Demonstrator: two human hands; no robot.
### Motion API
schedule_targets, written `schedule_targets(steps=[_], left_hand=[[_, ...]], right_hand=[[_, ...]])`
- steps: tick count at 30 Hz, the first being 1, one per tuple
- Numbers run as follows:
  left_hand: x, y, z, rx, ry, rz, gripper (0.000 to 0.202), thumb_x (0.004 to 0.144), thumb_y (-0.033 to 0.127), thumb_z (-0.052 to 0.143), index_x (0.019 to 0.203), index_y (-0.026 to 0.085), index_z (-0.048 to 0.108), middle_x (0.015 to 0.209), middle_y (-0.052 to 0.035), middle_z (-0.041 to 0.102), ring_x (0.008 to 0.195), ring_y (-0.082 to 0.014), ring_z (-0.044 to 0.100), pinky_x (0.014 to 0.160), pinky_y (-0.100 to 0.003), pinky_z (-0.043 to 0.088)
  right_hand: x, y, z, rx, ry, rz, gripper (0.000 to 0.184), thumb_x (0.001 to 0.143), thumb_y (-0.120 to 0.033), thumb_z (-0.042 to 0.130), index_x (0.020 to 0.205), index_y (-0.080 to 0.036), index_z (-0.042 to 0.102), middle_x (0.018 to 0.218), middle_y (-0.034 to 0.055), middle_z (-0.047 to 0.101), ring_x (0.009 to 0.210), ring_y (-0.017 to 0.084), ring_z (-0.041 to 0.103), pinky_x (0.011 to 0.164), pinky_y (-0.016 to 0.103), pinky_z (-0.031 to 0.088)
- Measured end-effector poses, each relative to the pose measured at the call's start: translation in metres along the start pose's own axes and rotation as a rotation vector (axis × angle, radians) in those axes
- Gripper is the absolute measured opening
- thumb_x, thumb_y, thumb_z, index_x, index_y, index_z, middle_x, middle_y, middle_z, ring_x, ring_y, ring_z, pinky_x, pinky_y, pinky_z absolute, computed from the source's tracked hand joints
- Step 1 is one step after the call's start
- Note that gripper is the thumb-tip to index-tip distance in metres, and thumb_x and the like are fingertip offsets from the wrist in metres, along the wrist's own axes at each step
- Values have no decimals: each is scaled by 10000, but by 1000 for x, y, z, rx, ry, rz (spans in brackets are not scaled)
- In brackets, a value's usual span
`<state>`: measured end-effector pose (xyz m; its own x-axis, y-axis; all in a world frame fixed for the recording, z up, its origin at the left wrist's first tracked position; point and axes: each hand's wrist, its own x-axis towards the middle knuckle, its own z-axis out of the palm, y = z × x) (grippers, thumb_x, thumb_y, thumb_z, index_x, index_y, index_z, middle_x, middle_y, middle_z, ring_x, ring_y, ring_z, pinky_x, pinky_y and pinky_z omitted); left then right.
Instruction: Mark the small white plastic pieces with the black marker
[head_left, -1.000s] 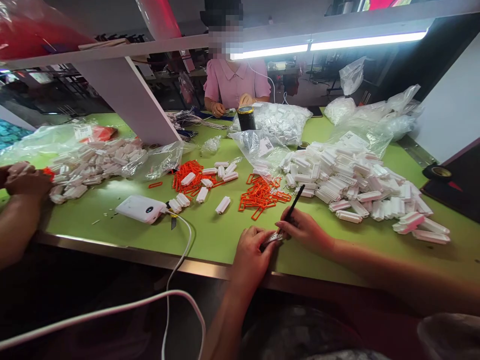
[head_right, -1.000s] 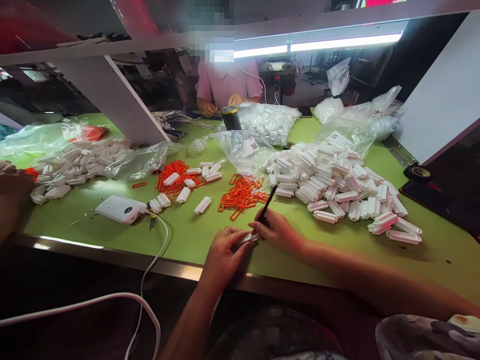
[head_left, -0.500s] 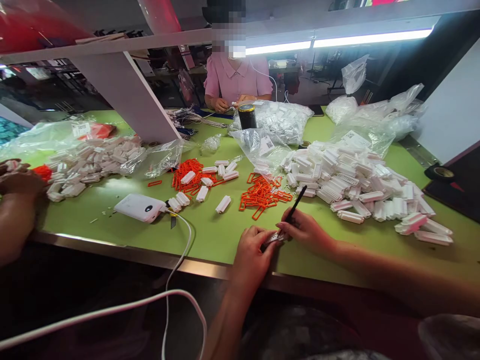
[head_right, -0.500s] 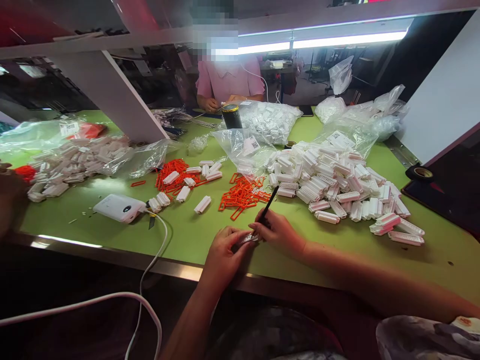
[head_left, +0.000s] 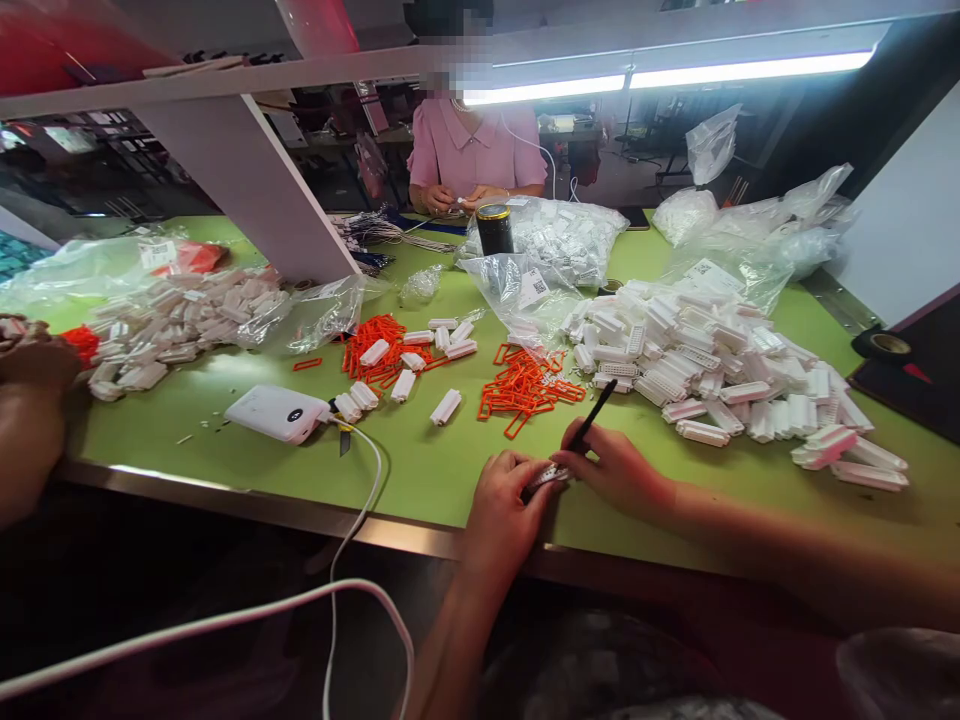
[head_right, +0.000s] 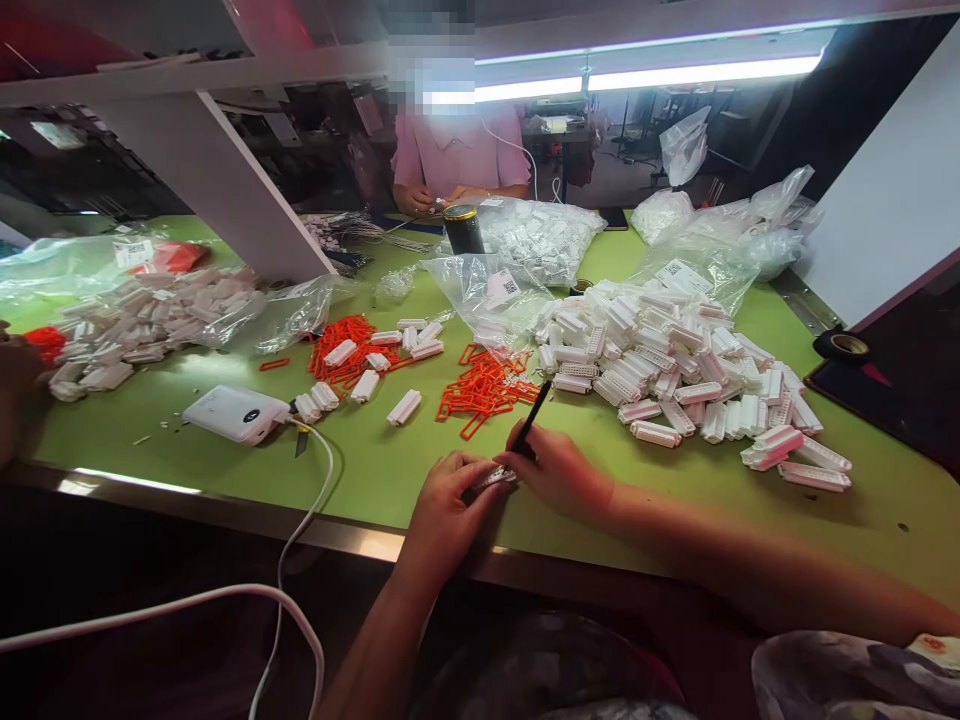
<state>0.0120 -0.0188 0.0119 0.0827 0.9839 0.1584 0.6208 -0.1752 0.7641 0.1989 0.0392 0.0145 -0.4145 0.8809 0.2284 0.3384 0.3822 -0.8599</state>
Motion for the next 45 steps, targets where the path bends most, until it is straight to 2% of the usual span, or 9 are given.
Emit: schedule_targets(steps=[7, 10, 13, 15, 25, 30, 38, 40, 45], left_hand=[[1, 0, -1, 3, -17, -9, 159, 904, 205, 743, 1045, 246, 802, 931, -47, 692, 969, -244, 634, 885, -382, 506], [1, -1, 0, -4, -12, 6, 163, 908, 228, 741, 1058, 256, 800, 928, -46, 692, 965, -244, 635, 878, -382, 508], [1, -1, 0, -7, 2, 28, 173, 905, 233, 745, 1070, 255, 791, 939, -46, 697, 972, -244, 636, 887, -384, 509], [0, -1, 0, -4, 8, 33, 182, 902, 213, 742, 1074, 252, 787, 943, -43, 698, 968, -240, 634, 887, -381, 509], [0, -1, 0, 5, 3, 26, 193, 900, 197, 751, 1085, 246, 782, 950, -42, 698, 975, -237, 637, 890, -380, 511], [0, 0, 0, -7, 10, 15, 173, 904, 221, 753, 1070, 256, 786, 951, -41, 693, 978, -237, 637, 894, -381, 512], [1, -2, 0, 11, -7, 8, 161, 901, 201, 740, 1048, 238, 795, 935, -45, 695, 974, -243, 634, 896, -378, 505], [1, -2, 0, 11, -10, 6, 148, 905, 211, 744, 1040, 237, 798, 933, -45, 694, 974, -242, 632, 899, -377, 505], [1, -1, 1, 12, 10, 22, 194, 897, 222, 762, 1088, 251, 789, 956, -40, 696, 977, -236, 633, 890, -371, 507]], right_hand=[[-4, -5, 3, -226, -85, -303, 359, 1066, -453, 497, 794, -234, 580, 739, 53, 642, 712, 204, 606, 723, 329, 510], [-1, -4, 1, -142, -86, -162, 373, 1036, -530, 527, 800, -245, 569, 721, 38, 638, 683, 199, 604, 674, 318, 504], [4, -2, -1, 86, -62, 55, 418, 960, -663, 581, 840, -265, 543, 668, -1, 624, 601, 187, 599, 569, 298, 492], [5, -1, -2, 199, -47, 124, 449, 919, -705, 610, 857, -268, 528, 649, -15, 614, 574, 183, 600, 542, 296, 496], [3, 1, 2, 156, 14, 80, 429, 936, -664, 613, 860, -248, 541, 654, -20, 593, 575, 163, 565, 537, 282, 467], [1, 2, 1, -7, 23, -32, 356, 998, -571, 587, 851, -247, 578, 727, 16, 666, 647, 184, 618, 628, 306, 519], [-5, -2, 5, -355, -74, -439, 341, 1095, -372, 464, 822, -217, 598, 751, 55, 652, 727, 193, 613, 727, 313, 502], [-3, 0, 5, -319, -64, -400, 331, 1090, -382, 473, 831, -213, 594, 756, 56, 659, 724, 191, 618, 714, 311, 505], [3, 6, 3, 74, -16, 2, 362, 1006, -585, 566, 885, -245, 542, 681, -6, 624, 592, 167, 594, 559, 276, 492]])
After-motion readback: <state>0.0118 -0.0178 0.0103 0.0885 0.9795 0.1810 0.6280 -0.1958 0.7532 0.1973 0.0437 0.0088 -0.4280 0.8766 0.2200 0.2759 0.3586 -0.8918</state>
